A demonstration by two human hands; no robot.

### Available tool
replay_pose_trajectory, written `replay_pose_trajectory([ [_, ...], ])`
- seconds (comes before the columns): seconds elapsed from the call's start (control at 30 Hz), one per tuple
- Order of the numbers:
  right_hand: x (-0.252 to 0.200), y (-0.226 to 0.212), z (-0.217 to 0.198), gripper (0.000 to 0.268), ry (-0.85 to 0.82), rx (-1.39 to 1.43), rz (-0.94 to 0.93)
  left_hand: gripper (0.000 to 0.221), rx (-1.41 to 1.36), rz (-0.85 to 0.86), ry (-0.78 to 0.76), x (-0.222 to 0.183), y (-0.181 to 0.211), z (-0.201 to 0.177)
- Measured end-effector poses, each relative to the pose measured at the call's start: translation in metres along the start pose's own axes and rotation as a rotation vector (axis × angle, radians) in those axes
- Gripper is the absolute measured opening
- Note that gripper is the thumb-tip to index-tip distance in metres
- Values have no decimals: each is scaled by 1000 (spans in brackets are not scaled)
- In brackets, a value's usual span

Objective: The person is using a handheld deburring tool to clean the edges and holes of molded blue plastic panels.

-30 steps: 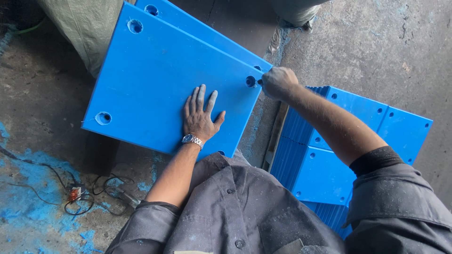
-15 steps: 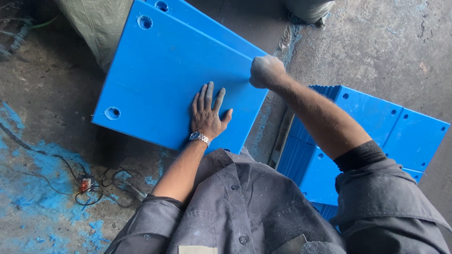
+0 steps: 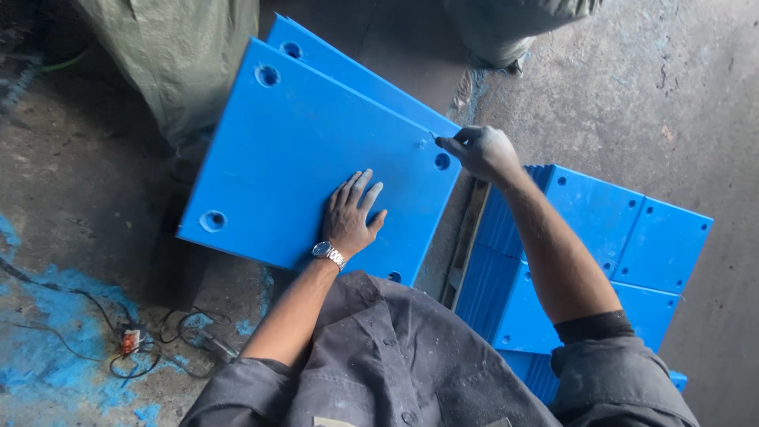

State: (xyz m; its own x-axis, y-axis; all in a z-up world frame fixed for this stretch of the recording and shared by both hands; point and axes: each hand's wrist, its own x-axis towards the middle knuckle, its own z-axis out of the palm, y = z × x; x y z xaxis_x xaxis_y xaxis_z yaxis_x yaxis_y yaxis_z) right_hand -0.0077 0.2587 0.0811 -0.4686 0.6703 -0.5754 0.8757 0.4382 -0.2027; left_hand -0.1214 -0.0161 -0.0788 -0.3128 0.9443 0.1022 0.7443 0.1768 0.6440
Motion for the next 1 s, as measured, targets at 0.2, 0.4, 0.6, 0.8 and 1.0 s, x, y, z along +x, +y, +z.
replay_pose_trajectory([
  [0.2, 48, -105, 39, 28, 158, -168, -534, 77, 325, -303, 331, 27, -112, -128],
  [0.4, 108, -236, 39, 32, 210, -510, -661, 106, 59, -753, -24, 45, -161, -133],
  [0.6, 151, -290, 47, 29, 161, -908, -775, 105, 41, -785, -102, 46, -164, -132],
  [0.8, 172, -304, 54, 31, 63, -1107, -627, 107, 13, -727, -36, 40, -177, -104],
  [1.0, 144, -305, 38, 37, -80, -908, -350, 106, 79, -659, 56, 36, -186, -86],
])
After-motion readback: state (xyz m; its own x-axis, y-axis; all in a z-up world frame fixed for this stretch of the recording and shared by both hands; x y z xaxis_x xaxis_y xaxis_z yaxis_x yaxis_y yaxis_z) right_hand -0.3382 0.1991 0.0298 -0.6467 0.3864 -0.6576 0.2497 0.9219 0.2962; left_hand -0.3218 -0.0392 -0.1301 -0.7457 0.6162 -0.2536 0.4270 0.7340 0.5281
